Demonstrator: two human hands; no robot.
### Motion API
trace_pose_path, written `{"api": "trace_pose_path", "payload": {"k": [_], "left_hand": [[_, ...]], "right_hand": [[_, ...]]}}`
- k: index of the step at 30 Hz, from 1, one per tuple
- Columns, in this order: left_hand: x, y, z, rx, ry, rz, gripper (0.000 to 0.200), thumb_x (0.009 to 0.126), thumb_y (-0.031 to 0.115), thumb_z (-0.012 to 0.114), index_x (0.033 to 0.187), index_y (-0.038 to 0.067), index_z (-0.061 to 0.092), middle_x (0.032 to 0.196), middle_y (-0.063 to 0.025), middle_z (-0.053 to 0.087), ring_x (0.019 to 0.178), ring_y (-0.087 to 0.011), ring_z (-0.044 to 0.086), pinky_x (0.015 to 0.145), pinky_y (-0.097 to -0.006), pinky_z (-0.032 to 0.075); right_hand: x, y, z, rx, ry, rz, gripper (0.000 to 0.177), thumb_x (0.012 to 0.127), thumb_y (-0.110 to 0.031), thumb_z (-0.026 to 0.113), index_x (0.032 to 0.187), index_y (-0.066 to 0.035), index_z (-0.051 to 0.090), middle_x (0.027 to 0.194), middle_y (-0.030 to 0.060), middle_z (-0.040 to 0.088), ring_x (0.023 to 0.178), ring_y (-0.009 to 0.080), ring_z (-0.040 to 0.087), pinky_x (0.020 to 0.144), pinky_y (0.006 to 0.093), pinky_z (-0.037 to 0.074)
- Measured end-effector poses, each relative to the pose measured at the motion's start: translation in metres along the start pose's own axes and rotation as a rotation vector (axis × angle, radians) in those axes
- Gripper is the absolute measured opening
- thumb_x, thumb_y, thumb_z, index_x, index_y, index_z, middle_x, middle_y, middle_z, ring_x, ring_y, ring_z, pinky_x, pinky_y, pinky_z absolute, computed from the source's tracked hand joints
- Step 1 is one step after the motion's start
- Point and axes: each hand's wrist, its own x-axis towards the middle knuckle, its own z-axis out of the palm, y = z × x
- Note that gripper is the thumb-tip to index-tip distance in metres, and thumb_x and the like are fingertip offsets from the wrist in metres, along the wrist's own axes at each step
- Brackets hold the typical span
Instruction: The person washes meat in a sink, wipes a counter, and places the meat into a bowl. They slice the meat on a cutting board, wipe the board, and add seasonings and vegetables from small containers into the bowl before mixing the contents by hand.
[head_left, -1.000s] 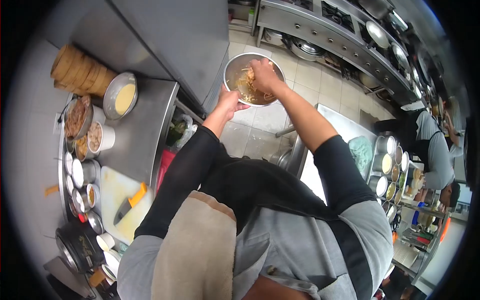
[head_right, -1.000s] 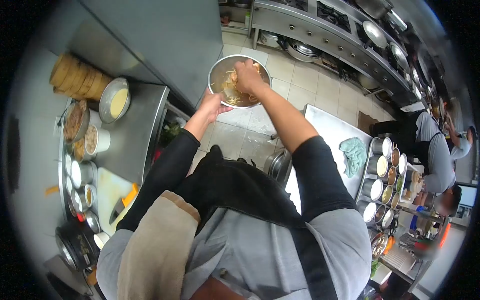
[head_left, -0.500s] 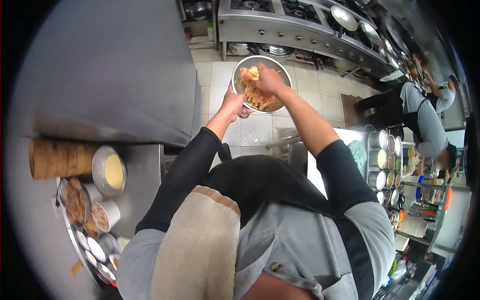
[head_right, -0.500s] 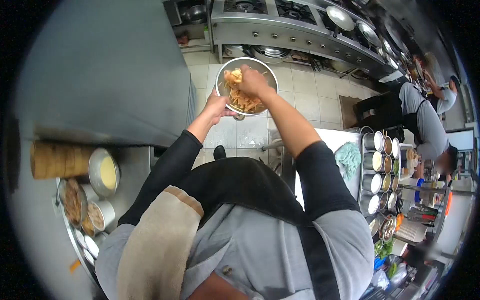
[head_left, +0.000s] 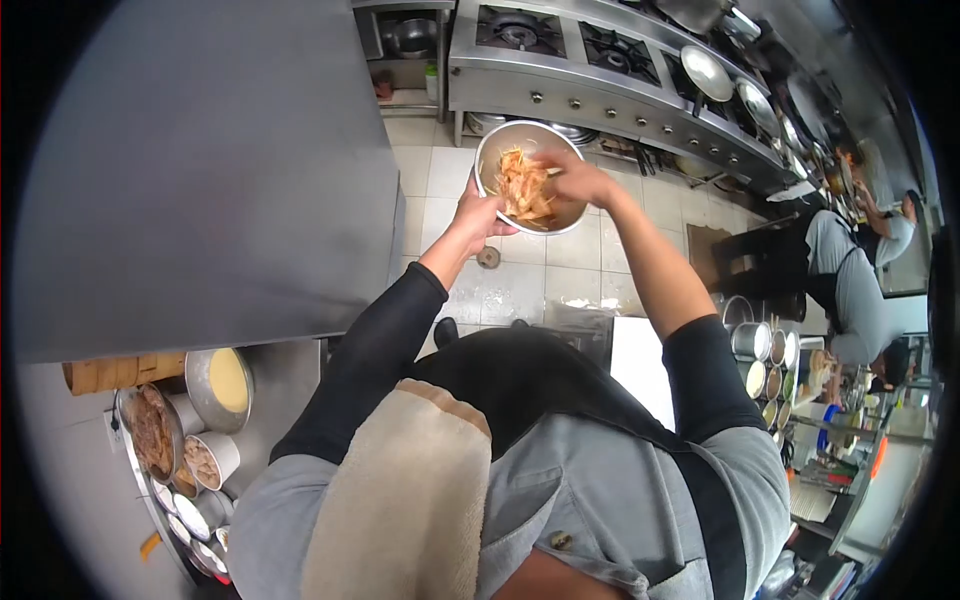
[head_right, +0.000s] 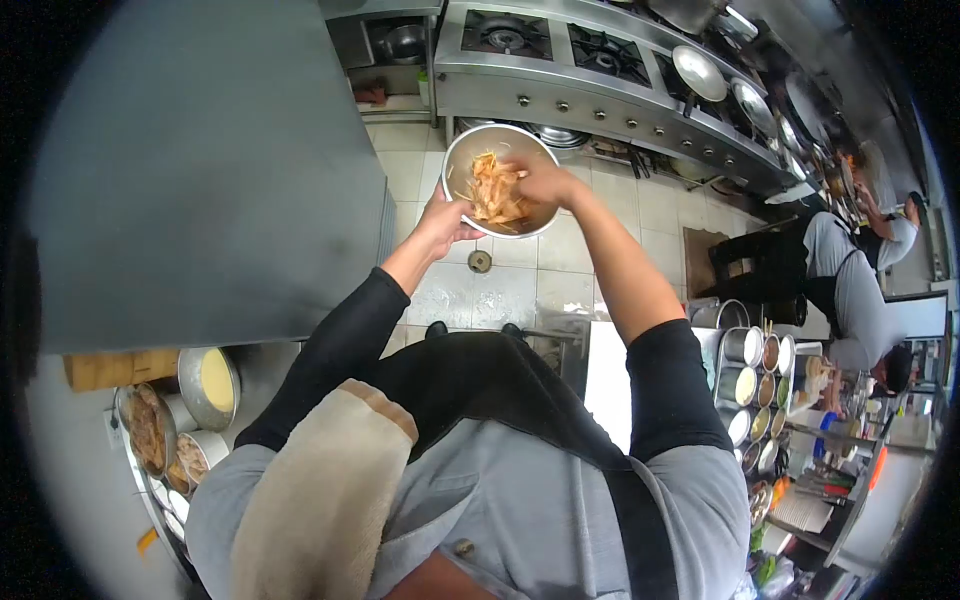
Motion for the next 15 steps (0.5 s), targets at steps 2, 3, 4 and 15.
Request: {"api": "trace_pose_path", "payload": {"k": [2,3,4,15], "left_hand": [[-0.006,0.004,0.004,-0.004,-0.014,-0.014,0.080,0.081,-0.005,0.053,0.150,0.020,0.020,0.128,-0.0186,0.052,0.086,-0.0291,0.071,0.057,-0.0350,0.065],[-0.009,0.008,0.014,0.040,-0.046,-0.012,0.084,0.081,-0.004,0.053,0.153,0.023,0.018,0.130,-0.0170,0.052,0.090,-0.0290,0.070,0.059,-0.0365,0.065],[-0.009,0.010,0.023,0.084,-0.082,-0.007,0.088,0.081,-0.004,0.053,0.155,0.027,0.015,0.132,-0.0154,0.052,0.094,-0.0289,0.070,0.061,-0.0380,0.065],[0.009,-0.013,0.017,0.018,-0.024,-0.067,0.087,0.081,-0.002,0.056,0.155,0.028,0.020,0.129,-0.0143,0.053,0.088,-0.0294,0.070,0.057,-0.0370,0.064]], "right_hand": [[0.029,0.020,-0.006,-0.103,0.016,0.184,0.045,0.081,-0.029,0.071,0.119,-0.005,0.068,0.113,0.0254,0.068,0.110,0.0340,0.066,0.091,0.0402,0.053],[0.044,0.024,0.003,-0.098,0.116,0.317,0.044,0.087,-0.035,0.066,0.117,-0.003,0.067,0.109,0.0233,0.069,0.104,0.0322,0.068,0.088,0.0400,0.053],[0.055,0.020,0.014,-0.093,0.220,0.450,0.046,0.092,-0.042,0.061,0.115,-0.002,0.066,0.105,0.0213,0.070,0.098,0.0304,0.070,0.084,0.0398,0.054],[0.027,0.022,0.044,-0.193,-0.135,0.154,0.079,0.075,-0.031,0.079,0.146,-0.019,0.048,0.162,0.0170,0.025,0.143,0.0428,0.033,0.116,0.0486,0.033]]}}
